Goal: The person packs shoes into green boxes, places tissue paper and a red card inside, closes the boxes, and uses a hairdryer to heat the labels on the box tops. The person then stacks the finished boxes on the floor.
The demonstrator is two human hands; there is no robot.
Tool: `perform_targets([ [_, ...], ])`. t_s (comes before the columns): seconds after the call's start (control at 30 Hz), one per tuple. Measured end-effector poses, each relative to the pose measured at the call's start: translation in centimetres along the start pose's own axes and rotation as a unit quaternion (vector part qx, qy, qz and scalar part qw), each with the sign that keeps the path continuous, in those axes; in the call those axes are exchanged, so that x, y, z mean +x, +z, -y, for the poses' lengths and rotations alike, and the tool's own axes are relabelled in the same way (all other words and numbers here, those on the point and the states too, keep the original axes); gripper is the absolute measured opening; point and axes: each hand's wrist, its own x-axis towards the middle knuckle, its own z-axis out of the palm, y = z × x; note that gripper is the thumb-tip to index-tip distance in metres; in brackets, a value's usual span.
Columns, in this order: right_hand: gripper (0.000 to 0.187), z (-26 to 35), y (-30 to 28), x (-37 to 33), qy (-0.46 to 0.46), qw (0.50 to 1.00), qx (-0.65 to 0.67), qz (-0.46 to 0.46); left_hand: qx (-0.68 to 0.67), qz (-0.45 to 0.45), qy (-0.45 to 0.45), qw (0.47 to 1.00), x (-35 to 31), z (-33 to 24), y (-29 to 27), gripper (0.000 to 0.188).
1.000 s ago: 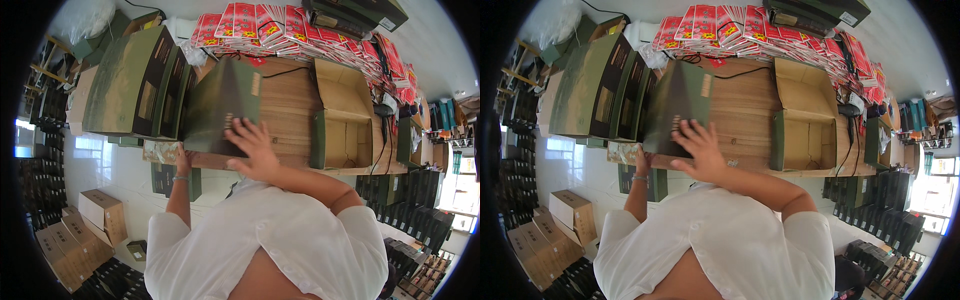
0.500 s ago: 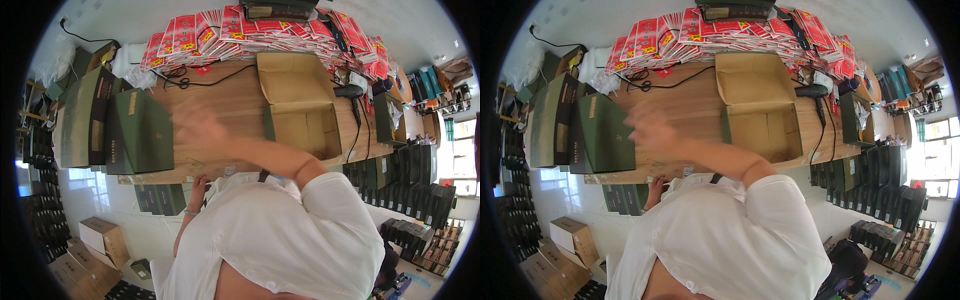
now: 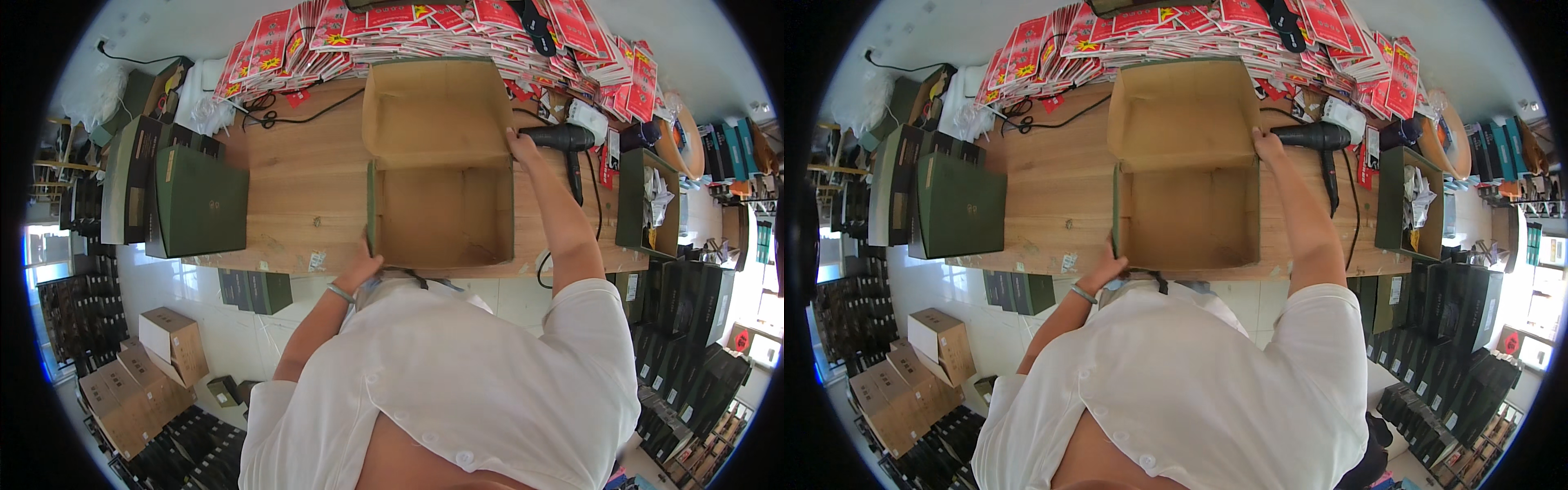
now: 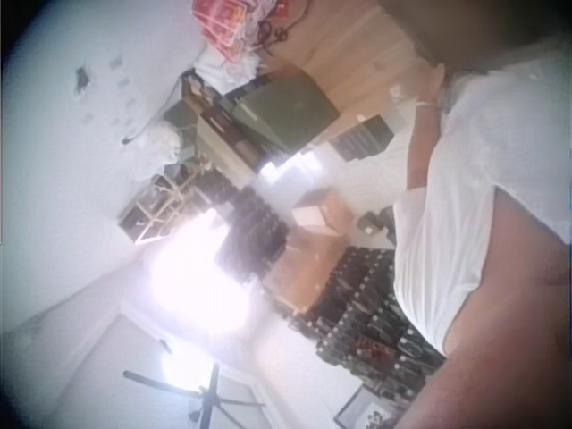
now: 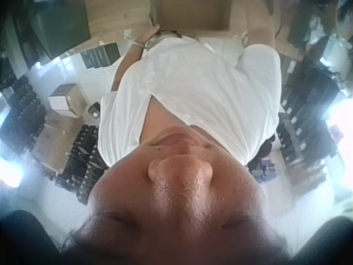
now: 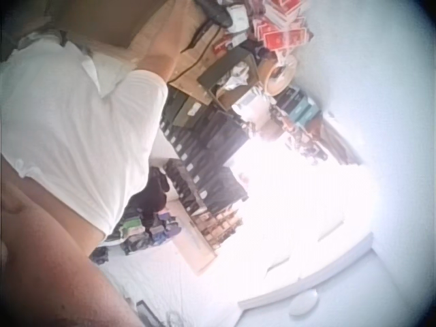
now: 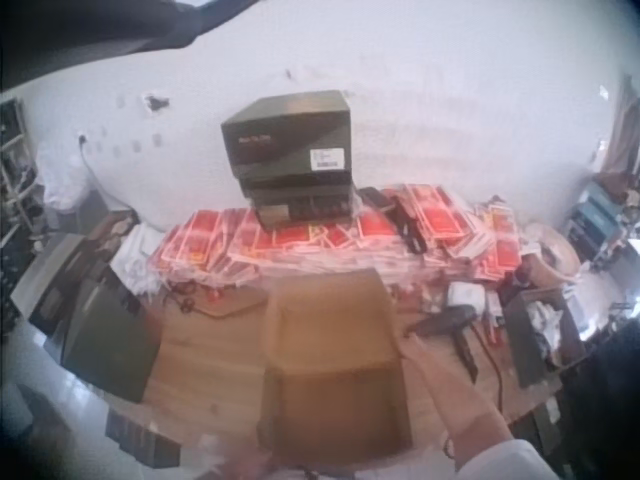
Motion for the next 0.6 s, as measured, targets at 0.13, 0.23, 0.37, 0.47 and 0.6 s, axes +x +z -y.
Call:
perform_targets([
  [0.13,0.056,0.8,1.5,-4.4,-0.043,0.999,-0.022,-0.002,0.003,-0.067,-0.088,0.994,-1.2,-4.6,-2.7,0.068],
  [0.23,0.051,-0.2,1.8,-6.9,-0.122,0.986,0.113,0.019,-0.066,-0.116,-0.117,0.984,-2.3,-6.1,-4.1,0.066],
  [0.37,0.048,-4.3,-0.1,-8.0,-0.227,0.972,-0.056,0.031,-0.258,-0.142,-0.077,0.952,-1.7,-4.2,-4.6,0.078],
  [0.47,0.064,-4.2,-1.1,-12.2,-0.129,0.99,0.047,-0.011,-0.286,-0.107,-0.146,0.941,-1.6,-2.4,-5.7,0.087],
  [0.6,0.069,-4.7,-2.1,-18.7,0.07,0.981,0.156,-0.091,-0.32,-0.08,-0.162,0.93,-1.5,-0.8,-7.7,0.089],
])
